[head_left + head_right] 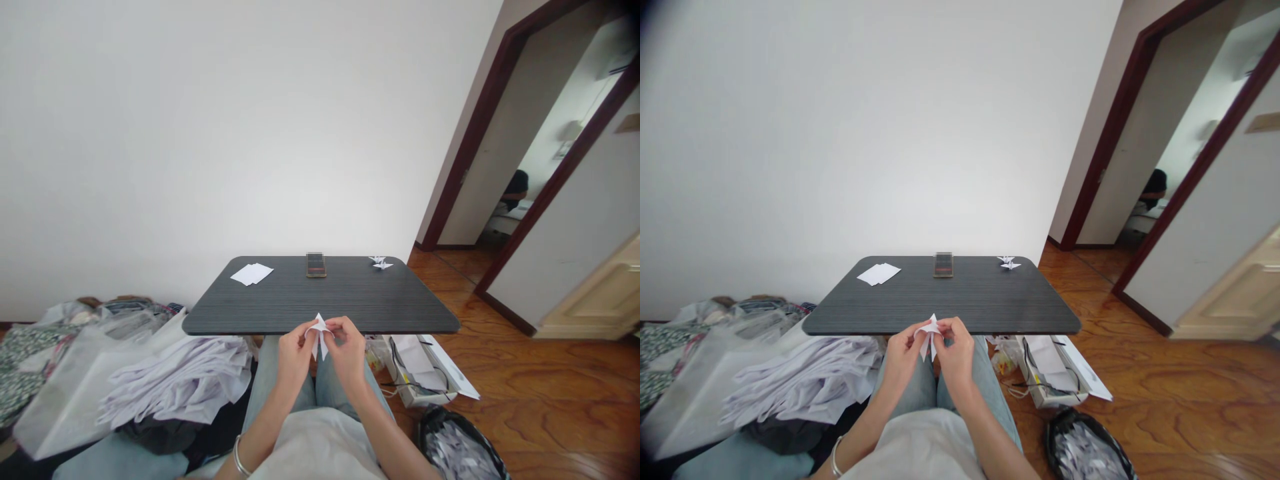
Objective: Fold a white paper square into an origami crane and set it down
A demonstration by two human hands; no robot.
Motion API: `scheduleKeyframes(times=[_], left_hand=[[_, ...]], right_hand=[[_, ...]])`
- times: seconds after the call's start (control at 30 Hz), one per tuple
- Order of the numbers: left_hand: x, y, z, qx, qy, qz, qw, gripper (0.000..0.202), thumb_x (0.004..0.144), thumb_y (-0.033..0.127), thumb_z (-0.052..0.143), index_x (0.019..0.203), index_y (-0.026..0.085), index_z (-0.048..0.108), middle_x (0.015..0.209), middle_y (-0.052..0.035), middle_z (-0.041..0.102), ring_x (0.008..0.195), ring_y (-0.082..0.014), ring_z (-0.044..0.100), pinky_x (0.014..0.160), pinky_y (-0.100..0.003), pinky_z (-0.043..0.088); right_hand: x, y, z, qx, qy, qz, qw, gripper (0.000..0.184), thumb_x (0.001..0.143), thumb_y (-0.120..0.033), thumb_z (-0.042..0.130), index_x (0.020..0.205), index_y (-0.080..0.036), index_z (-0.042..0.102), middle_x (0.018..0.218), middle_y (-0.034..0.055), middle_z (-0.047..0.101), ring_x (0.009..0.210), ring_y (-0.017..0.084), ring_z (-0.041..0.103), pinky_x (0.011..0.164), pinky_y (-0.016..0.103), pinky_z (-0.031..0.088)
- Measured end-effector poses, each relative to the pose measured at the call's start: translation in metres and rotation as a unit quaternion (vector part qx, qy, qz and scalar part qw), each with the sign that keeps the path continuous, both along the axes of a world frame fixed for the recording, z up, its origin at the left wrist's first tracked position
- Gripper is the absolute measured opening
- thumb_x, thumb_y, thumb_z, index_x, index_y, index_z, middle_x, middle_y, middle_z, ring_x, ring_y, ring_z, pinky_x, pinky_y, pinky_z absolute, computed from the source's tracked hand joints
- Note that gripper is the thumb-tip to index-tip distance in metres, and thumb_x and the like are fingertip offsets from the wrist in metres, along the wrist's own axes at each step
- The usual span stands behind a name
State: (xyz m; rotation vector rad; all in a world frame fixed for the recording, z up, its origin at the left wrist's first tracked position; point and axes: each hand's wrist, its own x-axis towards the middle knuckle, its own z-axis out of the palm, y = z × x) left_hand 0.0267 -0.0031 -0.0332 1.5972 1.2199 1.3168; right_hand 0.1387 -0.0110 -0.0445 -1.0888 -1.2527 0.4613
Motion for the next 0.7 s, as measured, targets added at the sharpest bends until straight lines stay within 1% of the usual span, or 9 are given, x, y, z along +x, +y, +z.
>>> scheduleKeyframes(times=[0.1, 0.2, 0.3, 0.4, 0.47, 0.53, 0.63, 0.7], left_hand=[[0.000, 0.000, 0.001, -0.019, -0.011, -0.021, 1.000, 0.029, 0.081, 0.028, 0.048, 0.097, 0.015, 0.068, 0.070, -0.0035, 0.068, 0.055, -0.0142, 0.058, 0.052, -0.023, 0.044], [-0.001, 0.002, 0.000, -0.017, 0.000, -0.018, 1.000, 0.026, 0.079, 0.025, 0.050, 0.096, 0.017, 0.067, 0.074, -0.0031, 0.067, 0.056, -0.0131, 0.057, 0.050, -0.022, 0.045], [-0.002, 0.004, 0.000, 0.030, 0.018, -0.001, 0.999, 0.022, 0.076, 0.022, 0.054, 0.093, 0.019, 0.067, 0.087, -0.0043, 0.062, 0.064, -0.0130, 0.057, 0.049, -0.020, 0.045], [-0.004, 0.005, -0.001, 0.071, 0.032, 0.008, 0.997, 0.022, 0.073, 0.017, 0.055, 0.092, 0.020, 0.067, 0.099, -0.0056, 0.059, 0.071, -0.0133, 0.057, 0.049, -0.019, 0.045], [-0.005, 0.006, -0.001, 0.072, 0.036, -0.005, 0.997, 0.021, 0.074, 0.016, 0.053, 0.089, 0.019, 0.068, 0.096, -0.0055, 0.060, 0.073, -0.0139, 0.057, 0.051, -0.018, 0.046], [-0.005, 0.005, -0.001, 0.062, 0.030, -0.010, 0.998, 0.020, 0.076, 0.016, 0.051, 0.086, 0.018, 0.068, 0.088, -0.0050, 0.063, 0.073, -0.0146, 0.058, 0.052, -0.019, 0.046], [-0.006, 0.004, 0.002, 0.053, 0.010, 0.007, 0.999, 0.020, 0.077, 0.017, 0.050, 0.086, 0.016, 0.067, 0.083, -0.0045, 0.064, 0.071, -0.0147, 0.059, 0.054, -0.020, 0.046], [-0.008, 0.004, 0.005, 0.052, 0.006, 0.018, 0.998, 0.019, 0.078, 0.020, 0.050, 0.085, 0.015, 0.067, 0.081, -0.0042, 0.064, 0.072, -0.0149, 0.059, 0.057, -0.021, 0.046]], right_hand=[[0.001, 0.001, 0.000, 0.000, 0.000, 0.004, 1.000, 0.014, 0.070, -0.009, 0.052, 0.079, -0.018, 0.059, 0.072, 0.0013, 0.060, 0.068, 0.016, 0.060, 0.064, 0.028, 0.051], [0.005, 0.003, -0.001, -0.005, 0.002, 0.002, 1.000, 0.016, 0.069, -0.009, 0.051, 0.079, -0.018, 0.059, 0.074, 0.0019, 0.061, 0.070, 0.017, 0.060, 0.065, 0.028, 0.050], [0.009, 0.006, -0.002, -0.020, 0.004, 0.007, 1.000, 0.017, 0.068, -0.008, 0.051, 0.078, -0.018, 0.059, 0.073, 0.0019, 0.061, 0.070, 0.017, 0.059, 0.063, 0.028, 0.050], [0.011, 0.008, -0.001, -0.028, -0.001, 0.028, 0.999, 0.020, 0.065, -0.006, 0.051, 0.077, -0.018, 0.060, 0.072, 0.0014, 0.060, 0.069, 0.017, 0.059, 0.063, 0.028, 0.050], [0.011, 0.009, -0.001, -0.029, 0.007, 0.044, 0.999, 0.018, 0.065, -0.007, 0.053, 0.077, -0.018, 0.061, 0.072, 0.0012, 0.060, 0.070, 0.017, 0.059, 0.063, 0.027, 0.049], [0.010, 0.008, 0.000, -0.031, 0.028, 0.067, 0.997, 0.014, 0.067, -0.009, 0.056, 0.077, -0.019, 0.060, 0.073, 0.0014, 0.061, 0.071, 0.017, 0.059, 0.061, 0.026, 0.049], [0.009, 0.006, 0.001, -0.031, 0.082, 0.126, 0.988, 0.010, 0.071, -0.017, 0.061, 0.081, -0.019, 0.061, 0.077, 0.0022, 0.062, 0.073, 0.017, 0.060, 0.059, 0.025, 0.049], [0.010, 0.004, 0.003, -0.030, 0.123, 0.171, 0.977, 0.011, 0.076, -0.025, 0.060, 0.085, -0.020, 0.063, 0.081, 0.0031, 0.062, 0.076, 0.018, 0.060, 0.061, 0.026, 0.050]])
